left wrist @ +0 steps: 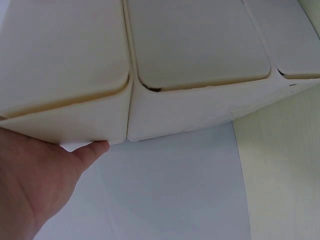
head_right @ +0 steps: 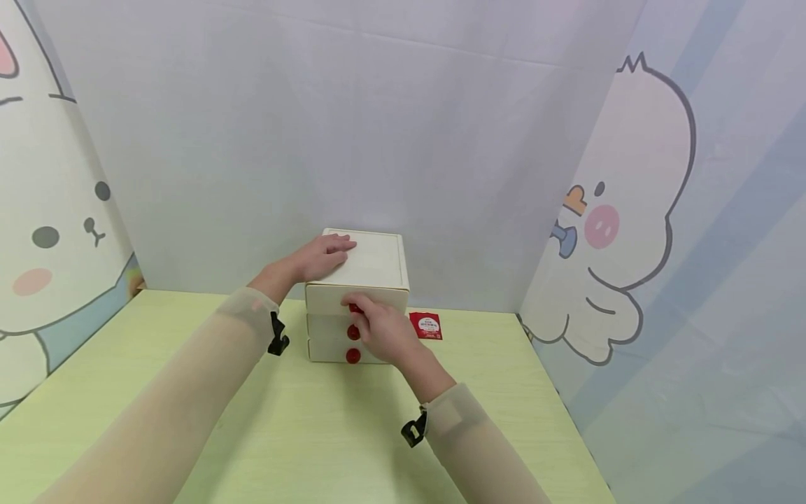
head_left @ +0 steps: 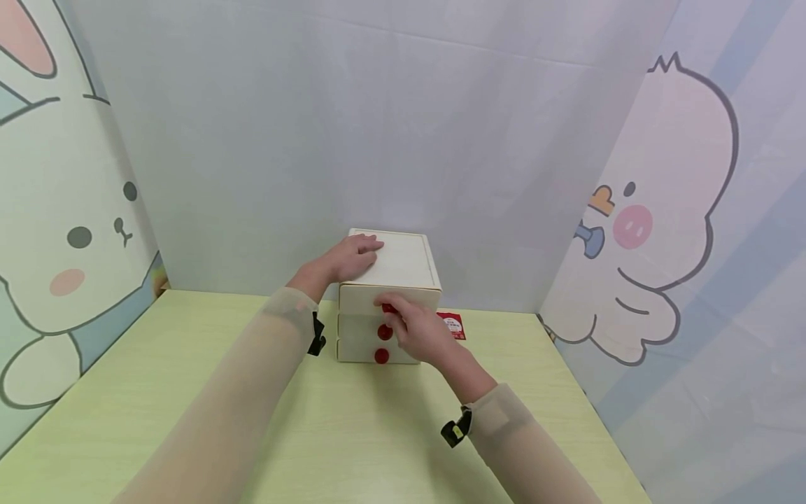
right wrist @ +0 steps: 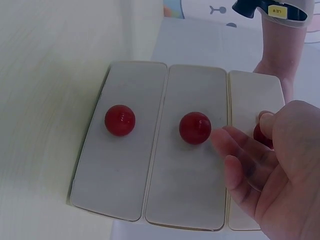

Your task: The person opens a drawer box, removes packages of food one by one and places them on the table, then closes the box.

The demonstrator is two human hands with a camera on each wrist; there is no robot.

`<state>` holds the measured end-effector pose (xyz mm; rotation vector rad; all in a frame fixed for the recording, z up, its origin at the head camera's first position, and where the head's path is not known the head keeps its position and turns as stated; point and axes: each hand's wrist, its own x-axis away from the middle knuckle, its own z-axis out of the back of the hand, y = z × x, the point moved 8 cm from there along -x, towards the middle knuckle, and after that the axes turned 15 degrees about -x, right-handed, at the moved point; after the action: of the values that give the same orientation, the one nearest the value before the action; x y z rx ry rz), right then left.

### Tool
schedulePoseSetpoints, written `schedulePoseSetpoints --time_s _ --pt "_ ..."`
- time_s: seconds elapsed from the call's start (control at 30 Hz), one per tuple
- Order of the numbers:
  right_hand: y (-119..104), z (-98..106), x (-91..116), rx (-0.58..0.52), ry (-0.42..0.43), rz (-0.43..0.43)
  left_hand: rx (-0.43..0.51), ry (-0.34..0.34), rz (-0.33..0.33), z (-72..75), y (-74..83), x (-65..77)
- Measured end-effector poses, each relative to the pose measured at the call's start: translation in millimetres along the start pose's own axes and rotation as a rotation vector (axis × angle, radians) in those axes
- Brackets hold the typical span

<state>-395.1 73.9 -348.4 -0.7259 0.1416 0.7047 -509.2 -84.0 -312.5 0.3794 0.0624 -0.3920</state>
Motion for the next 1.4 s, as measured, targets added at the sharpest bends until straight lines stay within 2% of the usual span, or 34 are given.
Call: schedulePoseSetpoints --time_s 0.27,0.57,0.8,1.03,1.4 --pt "0.4 0.5 -0.3 -0.012 -0.013 -0.015 0.002 0.000 -0.002 1.8 2.0 0.7" --pt "5.2 -2.5 6.0 -0.231 -0.110 -0.160 -0.001 -0.001 0.002 0.1 1.2 2.0" --pt "1.3 -11.3 13.5 -0.220 -0.165 -0.124 0.005 0.011 -0.002 0.2 1.4 0.0" --pt "13.0 -27.0 19.9 -0.201 -0.237 -0.129 0.015 0.012 -0.002 -0.5 0.8 0.0" --pt "43.5 -42.0 18.0 -0.275 -0.255 -0.233 0.029 0.008 0.005 -0.1 1.7 1.4"
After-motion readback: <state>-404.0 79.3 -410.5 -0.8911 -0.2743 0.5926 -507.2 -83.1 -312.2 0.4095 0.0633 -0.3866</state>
